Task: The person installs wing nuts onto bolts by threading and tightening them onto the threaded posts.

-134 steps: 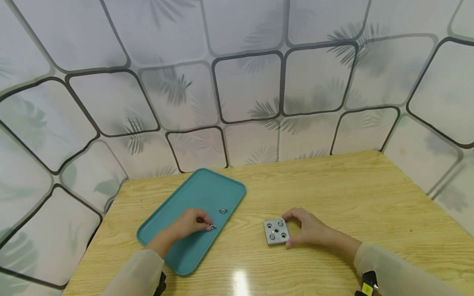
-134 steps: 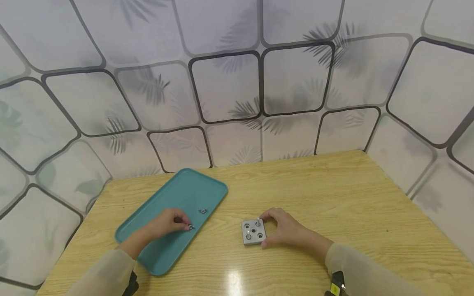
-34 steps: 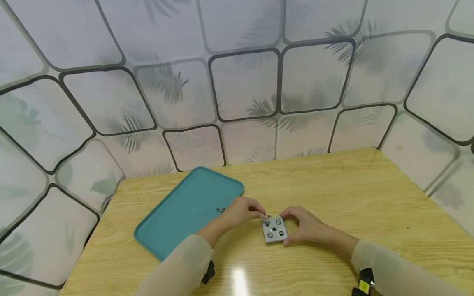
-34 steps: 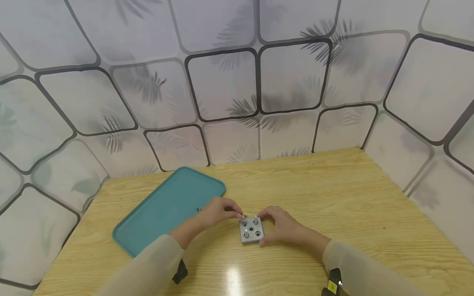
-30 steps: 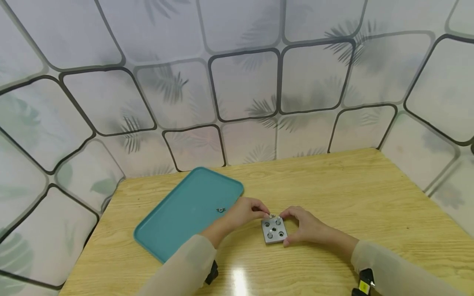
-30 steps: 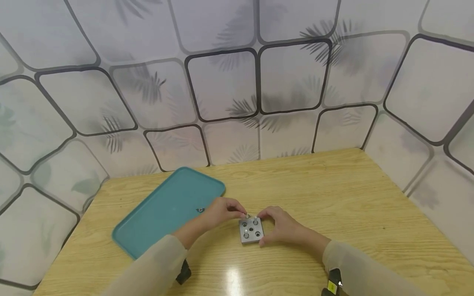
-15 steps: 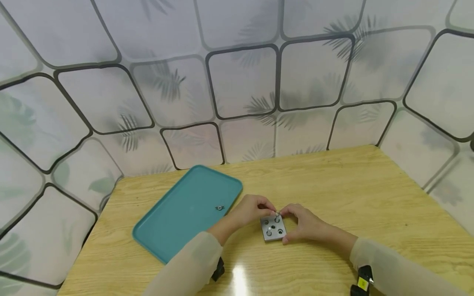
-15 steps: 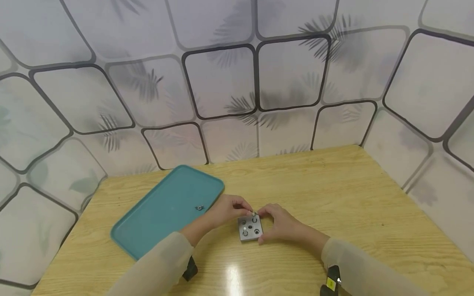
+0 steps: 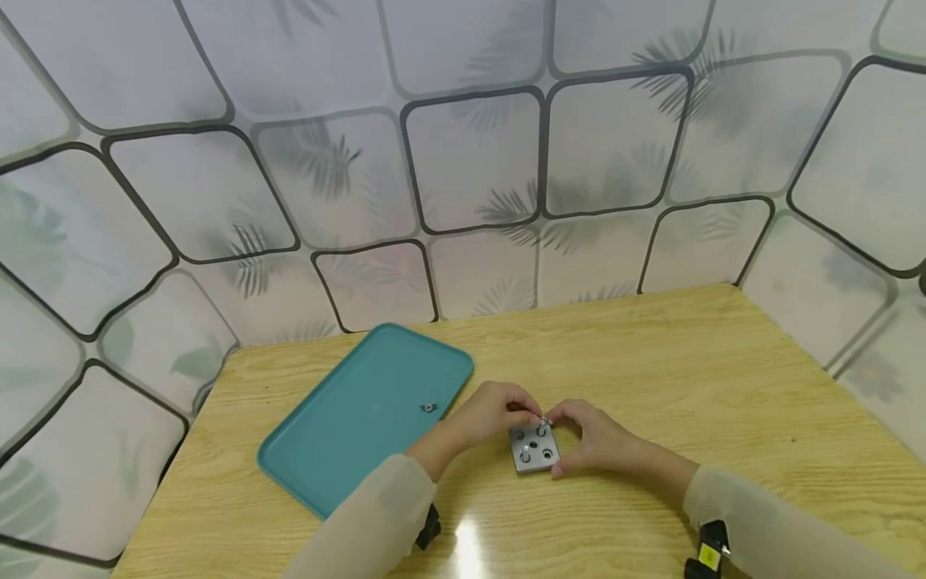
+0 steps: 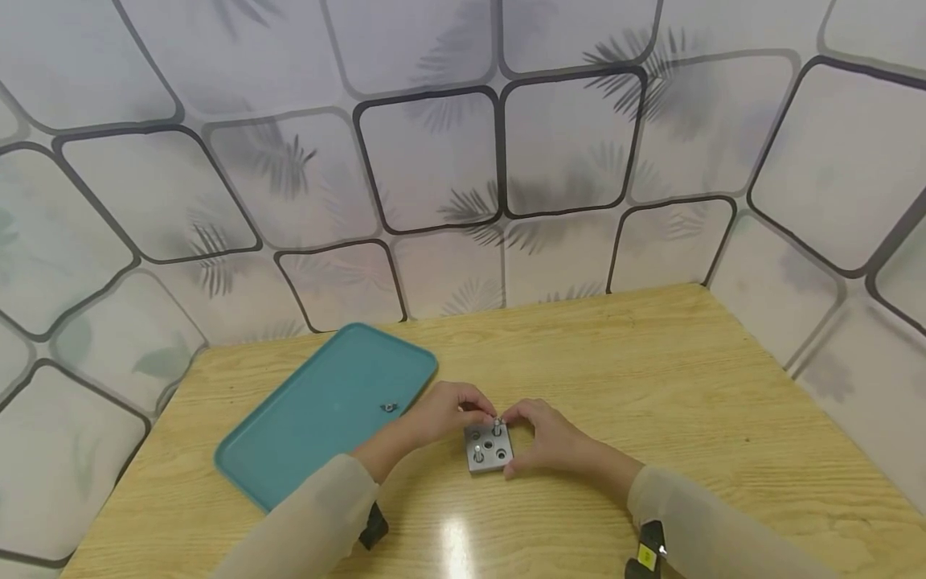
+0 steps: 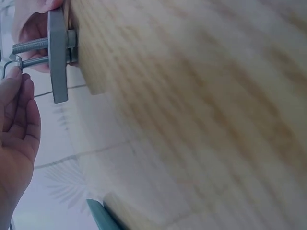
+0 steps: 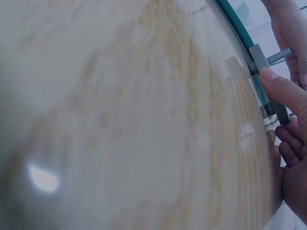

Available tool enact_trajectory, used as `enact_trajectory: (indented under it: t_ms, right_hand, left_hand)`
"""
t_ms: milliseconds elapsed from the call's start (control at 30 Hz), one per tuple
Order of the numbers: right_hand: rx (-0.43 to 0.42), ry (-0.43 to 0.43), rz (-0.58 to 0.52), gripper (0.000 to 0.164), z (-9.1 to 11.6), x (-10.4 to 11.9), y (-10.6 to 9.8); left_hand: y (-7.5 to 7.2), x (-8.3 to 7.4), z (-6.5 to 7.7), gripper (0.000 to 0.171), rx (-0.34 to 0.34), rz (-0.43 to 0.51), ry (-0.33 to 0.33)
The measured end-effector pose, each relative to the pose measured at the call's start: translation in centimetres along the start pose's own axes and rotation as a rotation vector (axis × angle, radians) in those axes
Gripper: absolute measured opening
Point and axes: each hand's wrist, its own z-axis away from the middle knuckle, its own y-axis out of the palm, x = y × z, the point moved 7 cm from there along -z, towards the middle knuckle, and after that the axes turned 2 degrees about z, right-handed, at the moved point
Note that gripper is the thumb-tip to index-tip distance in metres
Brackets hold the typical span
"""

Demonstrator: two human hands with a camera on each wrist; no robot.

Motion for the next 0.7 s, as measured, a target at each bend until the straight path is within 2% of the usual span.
enact_trajectory:
  t_ms: [133, 267, 567, 700]
  right_hand:
    - [-0.004, -0.006, 0.001, 0.069, -0.03, 0.07, -0.03]
    - [-0.006, -0.014, 0.001, 0.068, -0.04, 0.04, 0.01]
    - [-0.012, -0.025, -0.009, 0.066, -0.01, 0.09, -0.04]
    - [-0.013, -0.027, -0.006, 0.066, -0.01, 0.1, -0.01]
  left_hand:
    - [-0.08, -0.53, -0.12, 0.014, 0.02, -0.074, 0.06]
    - [-0.11, -0.75, -0.18, 0.014, 0.027, -0.089, 0.088]
    - [-0.13, -0.34, -0.25, 0.017, 0.024, -0.003, 0.053]
    - [0.03, -0.12, -0.32, 0.018, 0.024, 0.024, 0.061]
